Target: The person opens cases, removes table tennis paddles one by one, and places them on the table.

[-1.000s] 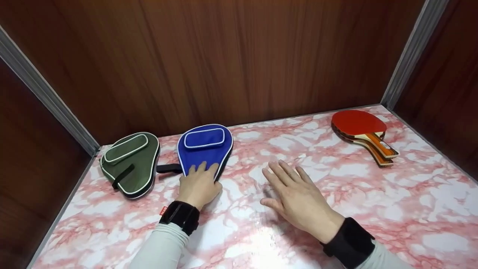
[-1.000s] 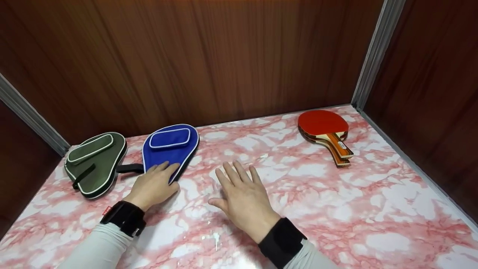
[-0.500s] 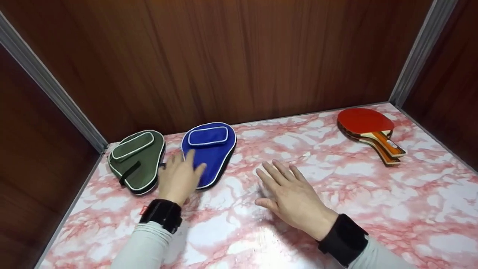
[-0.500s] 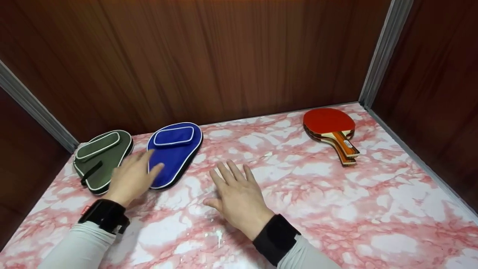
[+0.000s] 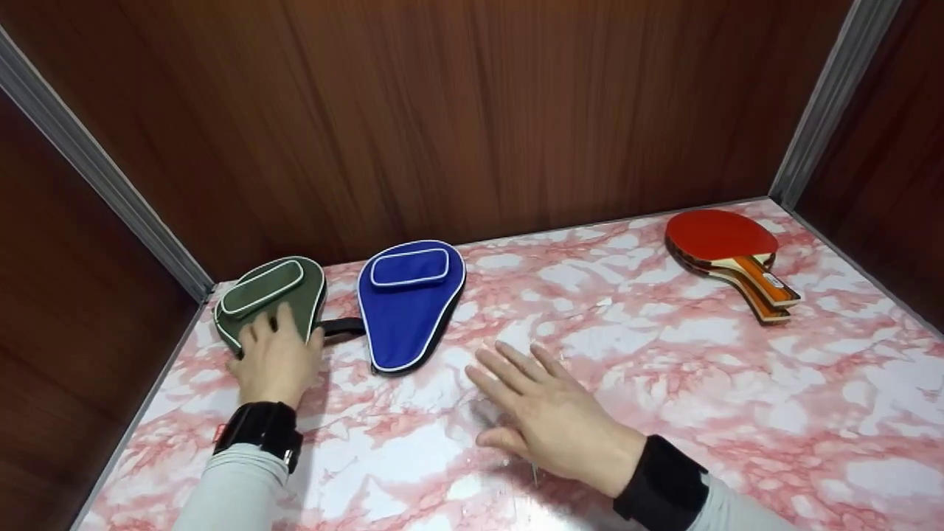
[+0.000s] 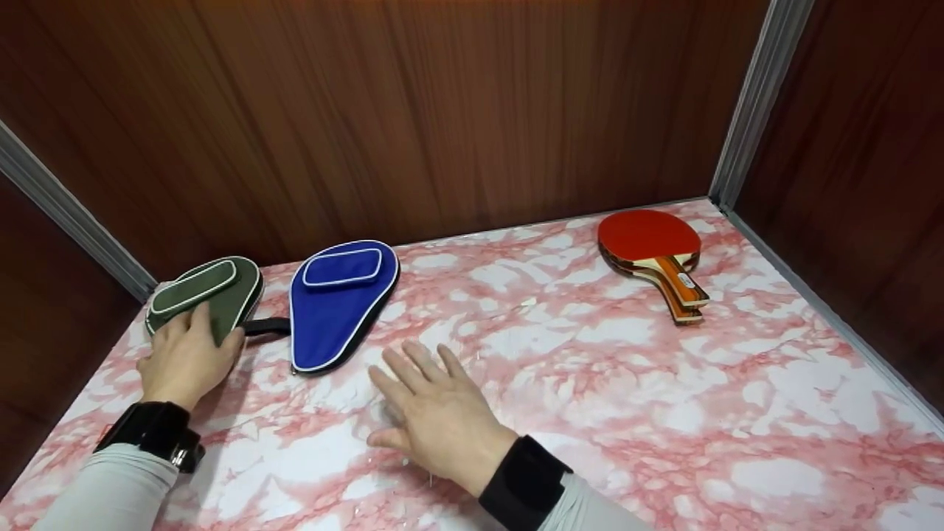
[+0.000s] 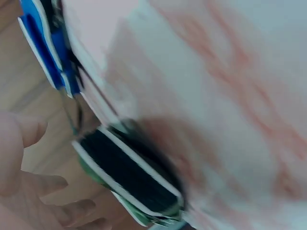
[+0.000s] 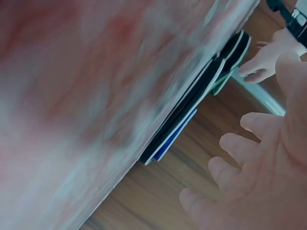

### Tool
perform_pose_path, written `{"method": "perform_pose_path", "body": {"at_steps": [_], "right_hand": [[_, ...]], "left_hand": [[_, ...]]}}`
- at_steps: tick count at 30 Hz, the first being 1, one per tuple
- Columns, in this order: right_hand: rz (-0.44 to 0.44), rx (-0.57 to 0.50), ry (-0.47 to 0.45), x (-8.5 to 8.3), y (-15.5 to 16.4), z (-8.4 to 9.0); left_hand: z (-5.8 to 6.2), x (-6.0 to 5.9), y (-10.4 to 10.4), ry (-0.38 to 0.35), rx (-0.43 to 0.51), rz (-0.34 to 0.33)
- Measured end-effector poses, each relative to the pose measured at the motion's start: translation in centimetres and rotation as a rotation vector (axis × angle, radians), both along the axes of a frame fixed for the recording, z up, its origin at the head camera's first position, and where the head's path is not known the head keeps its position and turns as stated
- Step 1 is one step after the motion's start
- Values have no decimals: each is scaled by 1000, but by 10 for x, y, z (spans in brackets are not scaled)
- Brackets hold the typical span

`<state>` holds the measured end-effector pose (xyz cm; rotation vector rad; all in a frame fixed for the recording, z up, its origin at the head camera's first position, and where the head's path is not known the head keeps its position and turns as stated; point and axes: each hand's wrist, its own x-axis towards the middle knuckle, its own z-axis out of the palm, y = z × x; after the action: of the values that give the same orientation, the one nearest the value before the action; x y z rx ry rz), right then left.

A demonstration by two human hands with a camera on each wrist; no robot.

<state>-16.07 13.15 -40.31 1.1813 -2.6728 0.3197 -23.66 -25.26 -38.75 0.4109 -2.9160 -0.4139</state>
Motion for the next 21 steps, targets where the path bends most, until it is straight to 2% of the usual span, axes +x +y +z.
{"method": "perform_pose_path", "body": {"at_steps": [8,16,21], "right_hand": [[54,18,-21,13,-8,-3],[47,28,-23,14,-9,-4],[42,39,-53,13,-10,-2]], "left_hand": [[-11,-2,-23,-67,89,54],[-15,-15,-14,-76,98,74],[-15,-27,-11,-109,144,125]]}}
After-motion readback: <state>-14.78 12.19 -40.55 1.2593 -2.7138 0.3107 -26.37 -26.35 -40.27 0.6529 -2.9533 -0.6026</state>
